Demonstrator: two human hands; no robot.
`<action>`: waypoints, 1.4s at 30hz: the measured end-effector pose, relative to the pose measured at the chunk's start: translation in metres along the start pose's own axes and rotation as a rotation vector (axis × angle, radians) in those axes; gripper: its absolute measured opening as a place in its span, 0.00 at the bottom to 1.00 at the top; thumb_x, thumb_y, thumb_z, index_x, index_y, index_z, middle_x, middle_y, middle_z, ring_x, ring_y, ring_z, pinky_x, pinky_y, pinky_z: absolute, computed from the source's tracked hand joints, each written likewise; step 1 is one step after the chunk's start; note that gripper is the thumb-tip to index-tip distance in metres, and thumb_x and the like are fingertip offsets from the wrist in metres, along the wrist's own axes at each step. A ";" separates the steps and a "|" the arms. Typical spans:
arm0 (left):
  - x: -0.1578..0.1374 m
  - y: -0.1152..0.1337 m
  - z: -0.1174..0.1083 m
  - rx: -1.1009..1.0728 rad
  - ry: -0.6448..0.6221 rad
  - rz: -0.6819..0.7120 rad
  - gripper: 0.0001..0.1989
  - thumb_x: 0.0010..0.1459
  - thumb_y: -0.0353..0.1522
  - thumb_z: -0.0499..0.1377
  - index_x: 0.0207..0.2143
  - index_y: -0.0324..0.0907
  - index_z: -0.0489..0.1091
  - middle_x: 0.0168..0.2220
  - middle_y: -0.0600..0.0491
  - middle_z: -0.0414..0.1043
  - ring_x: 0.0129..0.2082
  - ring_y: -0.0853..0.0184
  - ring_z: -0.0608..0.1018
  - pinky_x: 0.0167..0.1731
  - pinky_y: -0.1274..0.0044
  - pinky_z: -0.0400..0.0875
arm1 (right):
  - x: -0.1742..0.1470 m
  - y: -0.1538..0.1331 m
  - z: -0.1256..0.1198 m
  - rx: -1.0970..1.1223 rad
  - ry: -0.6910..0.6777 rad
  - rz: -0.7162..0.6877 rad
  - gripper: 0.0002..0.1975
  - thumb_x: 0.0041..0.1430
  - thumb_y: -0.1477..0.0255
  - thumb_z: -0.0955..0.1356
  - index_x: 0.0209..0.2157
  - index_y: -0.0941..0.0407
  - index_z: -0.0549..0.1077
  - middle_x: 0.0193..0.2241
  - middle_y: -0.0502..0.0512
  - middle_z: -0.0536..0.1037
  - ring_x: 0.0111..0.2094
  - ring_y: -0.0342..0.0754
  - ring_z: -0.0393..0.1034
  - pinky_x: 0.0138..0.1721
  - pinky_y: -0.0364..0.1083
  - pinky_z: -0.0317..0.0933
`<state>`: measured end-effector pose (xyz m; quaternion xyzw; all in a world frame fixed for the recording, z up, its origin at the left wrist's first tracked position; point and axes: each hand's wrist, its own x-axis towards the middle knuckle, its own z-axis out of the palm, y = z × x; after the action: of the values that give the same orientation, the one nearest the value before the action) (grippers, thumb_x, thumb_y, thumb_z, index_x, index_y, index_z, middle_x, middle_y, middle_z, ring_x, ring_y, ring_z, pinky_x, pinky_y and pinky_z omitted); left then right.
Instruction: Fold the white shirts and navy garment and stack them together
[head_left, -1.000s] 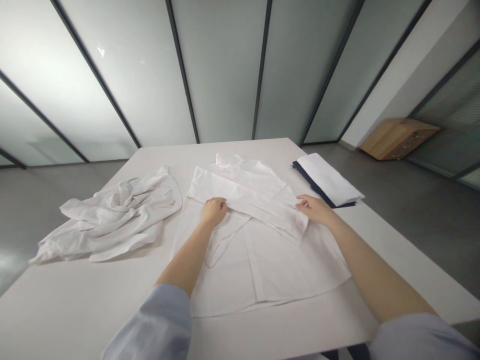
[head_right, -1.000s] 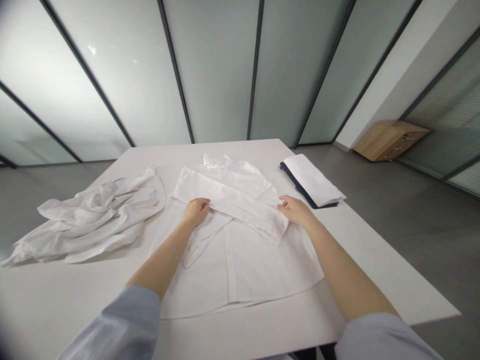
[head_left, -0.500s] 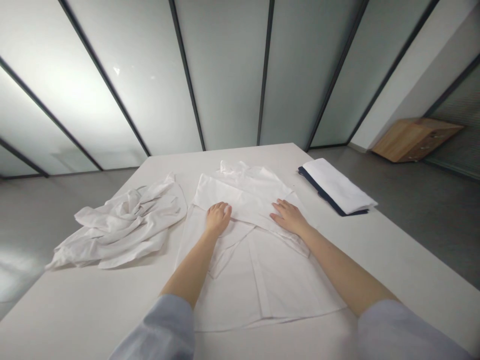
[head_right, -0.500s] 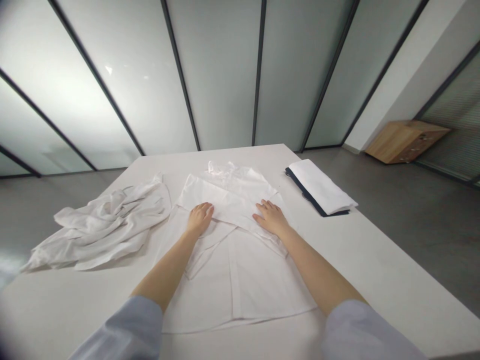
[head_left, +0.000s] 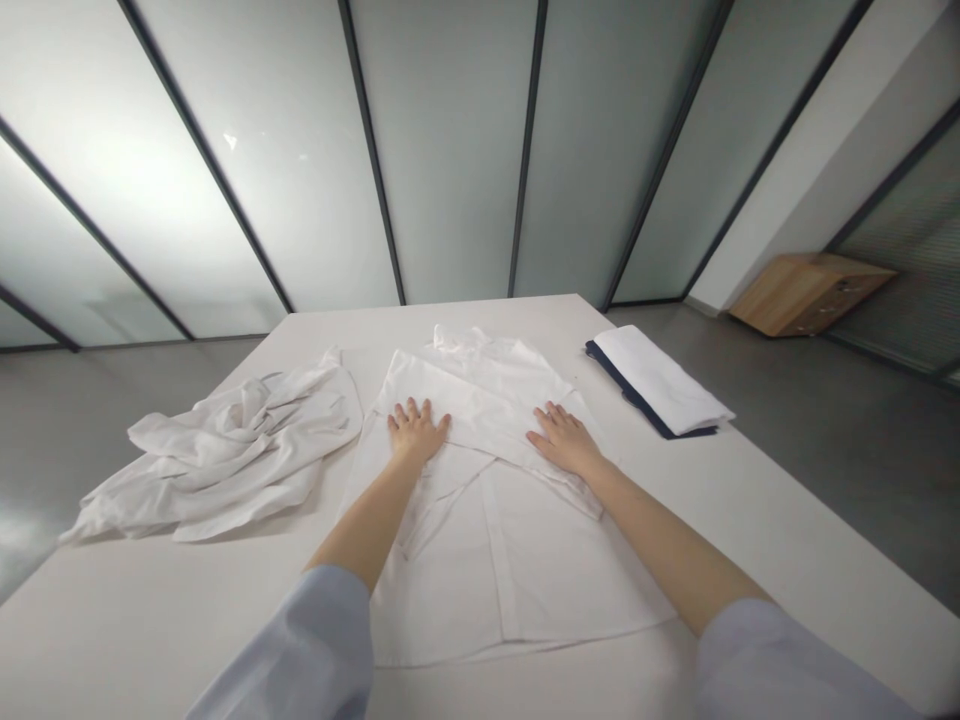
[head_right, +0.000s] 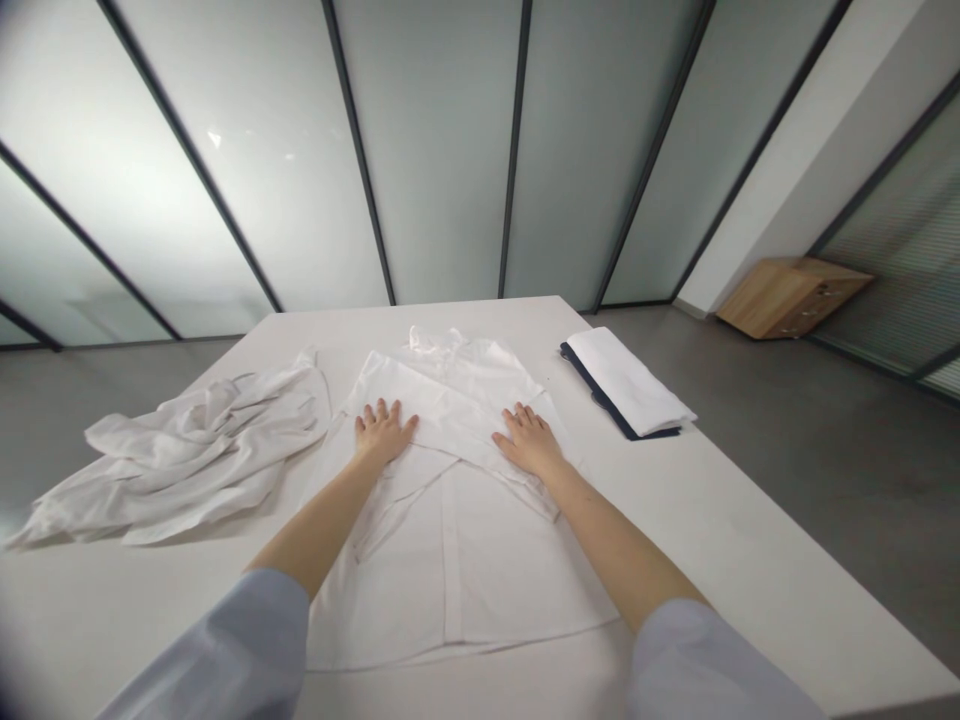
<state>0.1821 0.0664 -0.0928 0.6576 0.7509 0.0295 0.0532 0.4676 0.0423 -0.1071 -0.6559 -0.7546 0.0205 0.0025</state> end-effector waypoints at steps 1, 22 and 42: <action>0.001 -0.003 -0.001 0.006 0.000 -0.001 0.38 0.61 0.54 0.40 0.67 0.42 0.50 0.70 0.41 0.43 0.68 0.43 0.48 0.62 0.53 0.46 | -0.001 -0.001 -0.001 -0.010 0.003 -0.002 0.33 0.67 0.55 0.55 0.66 0.59 0.54 0.67 0.66 0.51 0.67 0.59 0.45 0.63 0.55 0.45; 0.033 -0.062 -0.013 0.146 -0.038 0.143 0.36 0.64 0.51 0.39 0.68 0.42 0.49 0.70 0.42 0.43 0.68 0.51 0.49 0.63 0.59 0.48 | 0.046 0.007 -0.011 -0.002 -0.020 -0.039 0.33 0.64 0.53 0.55 0.65 0.55 0.56 0.68 0.61 0.51 0.67 0.58 0.45 0.64 0.56 0.44; 0.000 -0.066 -0.017 0.189 -0.029 0.184 0.36 0.61 0.51 0.45 0.62 0.36 0.60 0.66 0.38 0.53 0.68 0.46 0.48 0.63 0.58 0.45 | -0.001 0.001 -0.033 -0.090 -0.072 0.001 0.29 0.62 0.50 0.59 0.51 0.58 0.72 0.50 0.70 0.73 0.52 0.63 0.67 0.51 0.58 0.57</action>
<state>0.1157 0.0577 -0.0838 0.7261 0.6860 -0.0464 -0.0011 0.4698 0.0424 -0.0737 -0.6546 -0.7540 0.0099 -0.0543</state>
